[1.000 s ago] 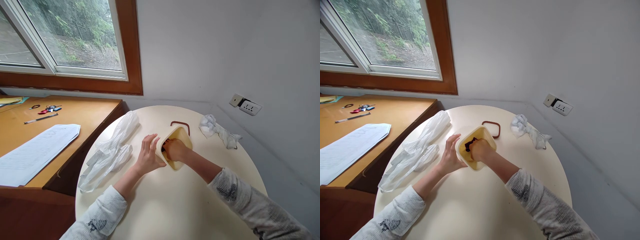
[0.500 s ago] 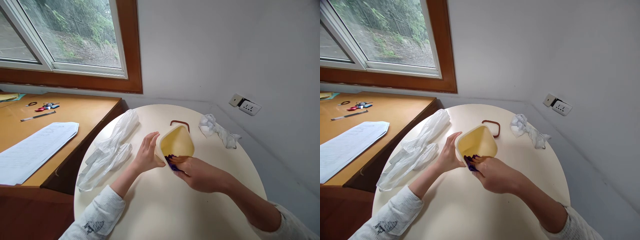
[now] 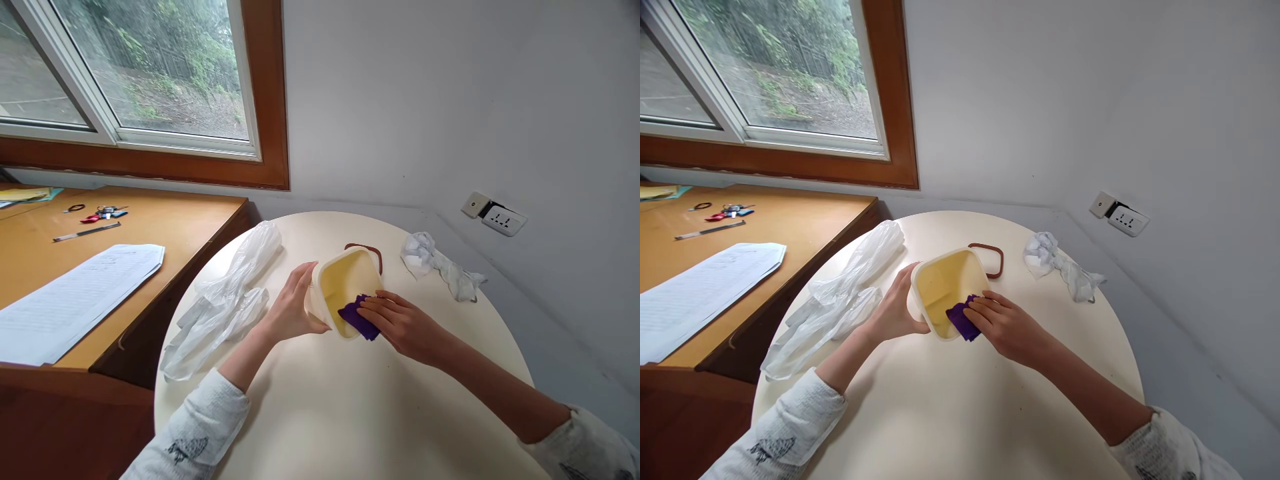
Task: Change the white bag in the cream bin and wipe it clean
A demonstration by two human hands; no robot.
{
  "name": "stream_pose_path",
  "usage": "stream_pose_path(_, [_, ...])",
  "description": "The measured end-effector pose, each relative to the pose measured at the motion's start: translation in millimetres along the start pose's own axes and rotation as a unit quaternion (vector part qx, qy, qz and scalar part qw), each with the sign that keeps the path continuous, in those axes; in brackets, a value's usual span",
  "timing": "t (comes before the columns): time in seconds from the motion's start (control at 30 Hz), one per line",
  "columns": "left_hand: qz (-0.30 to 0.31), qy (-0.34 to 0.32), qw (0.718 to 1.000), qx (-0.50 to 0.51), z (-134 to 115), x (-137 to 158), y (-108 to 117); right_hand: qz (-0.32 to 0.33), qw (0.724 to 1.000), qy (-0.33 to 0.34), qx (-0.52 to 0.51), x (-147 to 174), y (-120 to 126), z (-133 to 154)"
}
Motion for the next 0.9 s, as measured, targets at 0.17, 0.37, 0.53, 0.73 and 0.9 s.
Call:
stream_pose_path(0.17, [0.0, 0.03, 0.999, 0.021, 8, 3, 0, -0.063, 0.998, -0.016, 0.008, -8, -11, 4])
stream_pose_path(0.37, [-0.018, 0.039, 0.998, 0.037, 11, 7, -12, -0.081, 0.993, -0.082, 0.021, -34, -12, 19])
stream_pose_path(0.53, [-0.091, 0.052, 0.994, 0.007, -1, 9, -30, -0.099, 0.98, -0.17, 0.007, -58, -12, 35])
stream_pose_path(0.73, [-0.162, 0.091, 0.981, -0.051, -1, 11, -34, -0.089, 0.961, -0.249, -0.078, -81, -14, 62])
stream_pose_path(0.9, [-0.167, 0.048, 0.983, -0.062, 8, 11, -28, 0.01, 0.947, -0.232, -0.222, -79, 5, 58])
Point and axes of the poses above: each hand's wrist, its own x-axis away from the middle knuckle, its own y-axis out of the back of the hand, z = x × y, the point moved 1 cm from there along -x, towards the middle knuckle, and after that the axes turned 2 degrees about z, right-handed, at the moved point
